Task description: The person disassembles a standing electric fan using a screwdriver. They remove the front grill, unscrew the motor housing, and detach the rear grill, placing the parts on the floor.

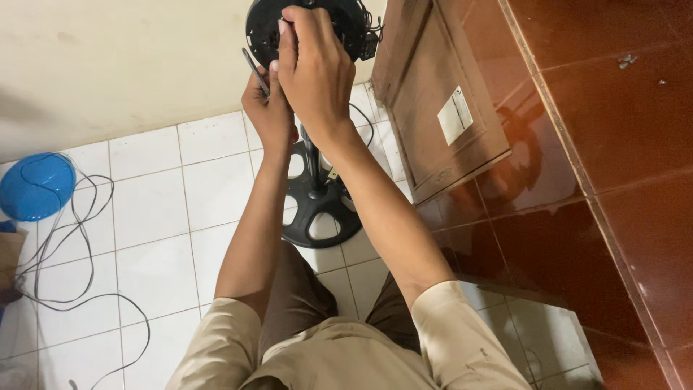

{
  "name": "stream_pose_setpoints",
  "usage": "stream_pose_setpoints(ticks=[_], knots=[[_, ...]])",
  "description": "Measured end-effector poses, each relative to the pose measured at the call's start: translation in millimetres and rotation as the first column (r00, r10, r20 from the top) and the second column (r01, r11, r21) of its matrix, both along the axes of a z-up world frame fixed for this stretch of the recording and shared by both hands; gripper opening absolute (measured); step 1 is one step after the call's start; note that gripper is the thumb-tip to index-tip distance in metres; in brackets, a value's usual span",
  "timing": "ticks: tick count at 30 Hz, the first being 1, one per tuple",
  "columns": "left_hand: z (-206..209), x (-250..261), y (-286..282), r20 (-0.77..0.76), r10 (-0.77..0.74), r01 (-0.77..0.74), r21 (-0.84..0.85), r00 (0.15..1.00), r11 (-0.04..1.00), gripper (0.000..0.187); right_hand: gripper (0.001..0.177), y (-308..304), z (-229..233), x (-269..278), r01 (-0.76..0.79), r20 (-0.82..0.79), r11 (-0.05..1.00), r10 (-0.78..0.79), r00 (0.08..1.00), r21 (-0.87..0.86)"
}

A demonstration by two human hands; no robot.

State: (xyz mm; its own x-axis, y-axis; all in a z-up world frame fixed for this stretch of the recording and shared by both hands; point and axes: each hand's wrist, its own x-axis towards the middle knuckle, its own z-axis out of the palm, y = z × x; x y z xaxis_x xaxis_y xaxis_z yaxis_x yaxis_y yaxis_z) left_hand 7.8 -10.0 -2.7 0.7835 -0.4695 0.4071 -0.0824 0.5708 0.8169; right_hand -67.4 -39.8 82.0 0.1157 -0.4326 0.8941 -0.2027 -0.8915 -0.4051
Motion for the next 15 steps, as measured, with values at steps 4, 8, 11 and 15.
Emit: stream_pose_setpoints(ticks=[4,8,11,15], knots=[[-0.9,2.6,0.7,0.003,0.005,-0.005,0.055,1.0,0.998,0.027,0.009,-3.7,-2.3,0.8,0.029,-0.023,0.996,-0.031,0.999,-0.08],[-2.9,2.3,-1.1,0.05,0.021,-0.023,0.038,0.999,0.999,0.028,0.013,-6.2,-4.7,1.0,0.078,-0.086,0.988,-0.09,0.992,-0.133],[-1.5,0.4,-2.7,0.015,0.007,-0.007,0.018,1.0,1.0,0.028,0.007,-6.0,-3.3,2.1,0.057,-0.074,0.995,-0.062,0.995,-0.076],[2.6,-2.2,-2.3,0.017,0.044,-0.044,0.054,0.999,0.998,0.025,0.007,-6.0,-1.1,0.4,-0.012,0.013,0.999,0.012,1.0,0.043]])
